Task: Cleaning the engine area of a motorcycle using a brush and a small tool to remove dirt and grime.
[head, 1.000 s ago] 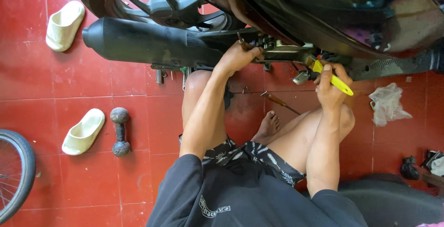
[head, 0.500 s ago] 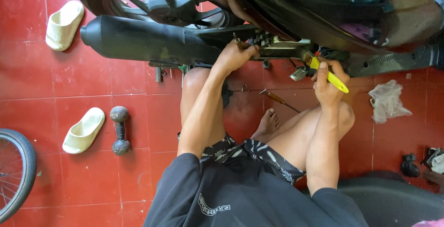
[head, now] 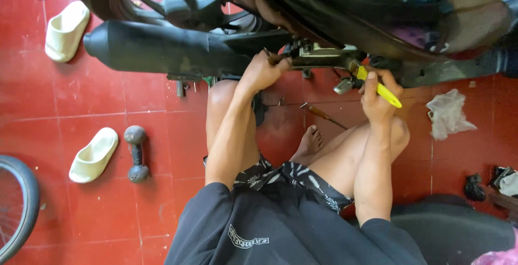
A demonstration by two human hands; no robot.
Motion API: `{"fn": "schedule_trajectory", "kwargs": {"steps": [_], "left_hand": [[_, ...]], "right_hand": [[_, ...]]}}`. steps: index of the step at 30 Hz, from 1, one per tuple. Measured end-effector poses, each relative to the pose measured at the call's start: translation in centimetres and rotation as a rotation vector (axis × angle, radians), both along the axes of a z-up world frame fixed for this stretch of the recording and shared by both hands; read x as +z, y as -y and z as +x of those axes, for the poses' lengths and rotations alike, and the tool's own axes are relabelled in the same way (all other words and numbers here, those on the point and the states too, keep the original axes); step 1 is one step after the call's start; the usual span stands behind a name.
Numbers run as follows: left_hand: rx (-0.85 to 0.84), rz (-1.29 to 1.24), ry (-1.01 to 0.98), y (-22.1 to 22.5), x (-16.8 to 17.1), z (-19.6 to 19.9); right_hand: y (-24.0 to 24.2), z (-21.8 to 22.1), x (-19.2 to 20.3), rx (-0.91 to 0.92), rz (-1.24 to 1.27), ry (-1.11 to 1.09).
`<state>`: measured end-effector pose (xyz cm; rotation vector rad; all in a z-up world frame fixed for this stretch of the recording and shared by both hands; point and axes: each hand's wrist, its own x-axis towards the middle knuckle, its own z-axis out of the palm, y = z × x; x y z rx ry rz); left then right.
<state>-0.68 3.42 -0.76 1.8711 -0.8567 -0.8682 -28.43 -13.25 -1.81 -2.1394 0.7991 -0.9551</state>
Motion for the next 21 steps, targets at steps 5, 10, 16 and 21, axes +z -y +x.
{"fn": "schedule_trajectory", "kwargs": {"steps": [5,10,16,21], "left_hand": [[0.022,-0.073,-0.019,0.6,0.6,-0.2],[0.033,-0.118,0.01,1.4,-1.2,-1.2],[0.017,-0.106,-0.095,1.1,-1.4,-2.3],[0.024,-0.147,-0.206,2.0,-4.3,-2.8]], "right_hand": [[-0.1,0.3,0.7,0.005,-0.029,-0.005],[0.1,0.3,0.2,0.017,-0.064,0.009],[0.5,0.0,-0.6,0.004,-0.036,0.007],[1.0,-0.4,-1.7,-0.01,-0.027,0.01]]}}
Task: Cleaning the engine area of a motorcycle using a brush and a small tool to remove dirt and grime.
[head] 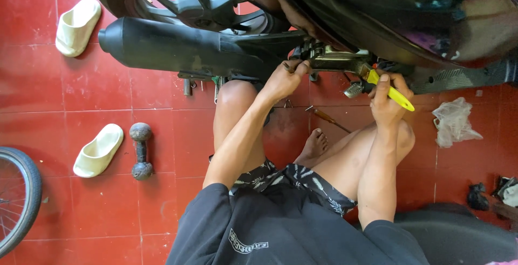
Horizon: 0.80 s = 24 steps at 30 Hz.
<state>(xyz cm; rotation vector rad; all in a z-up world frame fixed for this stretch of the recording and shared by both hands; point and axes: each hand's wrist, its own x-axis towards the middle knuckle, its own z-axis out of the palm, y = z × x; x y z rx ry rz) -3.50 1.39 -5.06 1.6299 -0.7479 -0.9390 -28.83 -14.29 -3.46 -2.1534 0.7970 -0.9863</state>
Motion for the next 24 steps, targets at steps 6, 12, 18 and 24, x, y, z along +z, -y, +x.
{"fn": "schedule_trajectory", "kwargs": {"steps": [6,12,18,24], "left_hand": [[-0.152,0.057,0.144,-1.2,4.0,-1.4],[0.001,0.065,0.104,-2.7,5.1,0.5],[-0.019,-0.006,0.331,-2.3,4.4,-0.1],[-0.155,0.208,0.705,-0.5,0.2,-1.1]], "right_hand": [[0.0,0.3,-0.1,0.018,0.011,0.057],[-0.8,0.5,1.0,0.042,-0.005,0.059],[-0.8,0.6,0.9,0.028,-0.029,0.04],[-0.4,0.2,0.5,0.0,-0.094,-0.017]]}}
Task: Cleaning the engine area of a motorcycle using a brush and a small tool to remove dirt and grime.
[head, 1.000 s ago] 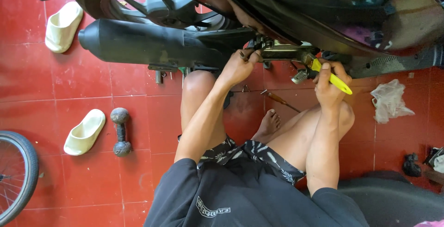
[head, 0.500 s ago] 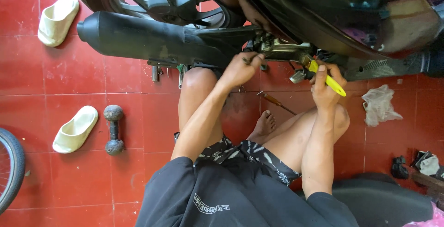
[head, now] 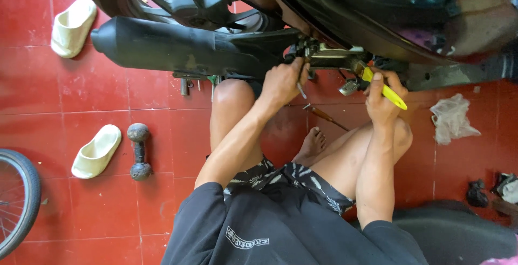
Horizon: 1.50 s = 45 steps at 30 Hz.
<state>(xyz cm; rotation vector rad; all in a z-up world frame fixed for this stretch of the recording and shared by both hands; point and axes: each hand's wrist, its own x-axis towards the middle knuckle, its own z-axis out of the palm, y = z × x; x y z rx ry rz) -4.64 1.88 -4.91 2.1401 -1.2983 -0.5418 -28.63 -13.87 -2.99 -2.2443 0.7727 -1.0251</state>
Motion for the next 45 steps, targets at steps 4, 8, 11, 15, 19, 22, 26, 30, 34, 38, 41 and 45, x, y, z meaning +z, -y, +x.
{"fn": "schedule_trajectory", "kwargs": {"steps": [4,8,11,15,19,22,26,30,34,38,41,45], "left_hand": [[0.026,0.013,0.042,-0.5,1.7,-1.8],[0.056,0.053,-0.027,-0.5,2.7,-3.1],[0.132,-0.118,0.011,-0.2,1.6,-3.5],[0.223,-0.307,0.085,-0.2,1.3,-3.6],[0.227,-0.286,0.084,-0.2,1.6,-2.9],[0.116,0.009,-0.132,-0.3,2.0,-2.2],[0.062,0.051,0.029,-0.3,1.6,-2.7],[0.019,0.039,0.055,-0.3,0.0,-2.8],[-0.001,0.047,0.073,-0.6,0.3,-2.2],[0.039,-0.024,0.073,-0.5,0.7,-2.4],[0.058,-0.029,0.088,-0.2,0.7,-2.4],[0.061,-0.003,0.084,0.1,-0.3,-2.7]], "right_hand": [[0.4,-0.2,-0.5,-0.003,0.008,0.026],[0.9,-0.3,-1.5,-0.006,0.018,0.029],[-0.1,0.1,-0.1,0.015,0.088,0.034],[-0.9,0.4,1.0,0.013,0.109,0.015],[-0.8,0.5,0.9,0.003,0.124,0.025],[-0.2,0.5,0.2,0.005,0.04,0.068],[-0.7,0.5,1.0,0.006,0.001,0.048],[-0.8,0.8,1.6,0.032,-0.003,0.055],[-1.0,0.7,1.7,0.036,0.007,0.053],[-1.0,0.7,1.8,0.05,0.009,0.038],[-1.1,0.8,1.9,0.051,0.006,0.042],[-0.9,0.9,1.7,0.056,0.019,0.055]]}}
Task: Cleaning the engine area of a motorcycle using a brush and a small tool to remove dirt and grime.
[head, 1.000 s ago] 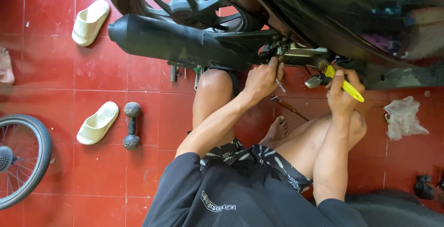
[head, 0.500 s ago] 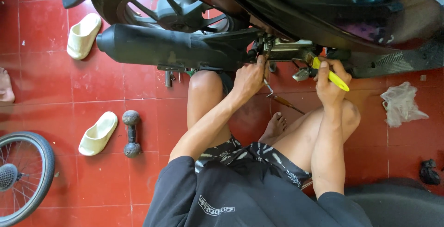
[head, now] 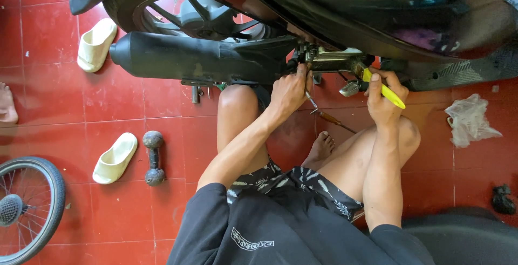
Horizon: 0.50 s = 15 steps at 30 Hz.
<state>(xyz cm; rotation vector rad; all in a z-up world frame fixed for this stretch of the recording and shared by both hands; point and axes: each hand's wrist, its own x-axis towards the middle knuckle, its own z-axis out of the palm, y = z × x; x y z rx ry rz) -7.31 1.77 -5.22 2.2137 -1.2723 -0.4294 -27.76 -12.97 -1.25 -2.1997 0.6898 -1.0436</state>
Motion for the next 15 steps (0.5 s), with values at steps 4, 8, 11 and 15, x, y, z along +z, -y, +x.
{"fn": "schedule_trajectory", "kwargs": {"steps": [4,8,11,15], "left_hand": [[-0.019,0.048,0.016,-0.3,-0.2,-0.4],[0.017,-0.005,0.004,-0.6,0.4,-0.6],[0.045,-0.046,-0.006,-0.6,2.3,-0.3],[0.044,-0.038,-0.001,-0.2,0.9,-0.3]], "right_hand": [[-0.2,0.3,0.5,-0.021,-0.009,0.002],[-0.3,0.1,0.4,-0.004,-0.002,0.009],[-0.4,0.3,0.6,-0.004,-0.014,0.003],[-0.1,0.2,0.3,-0.004,-0.033,-0.006]]}}
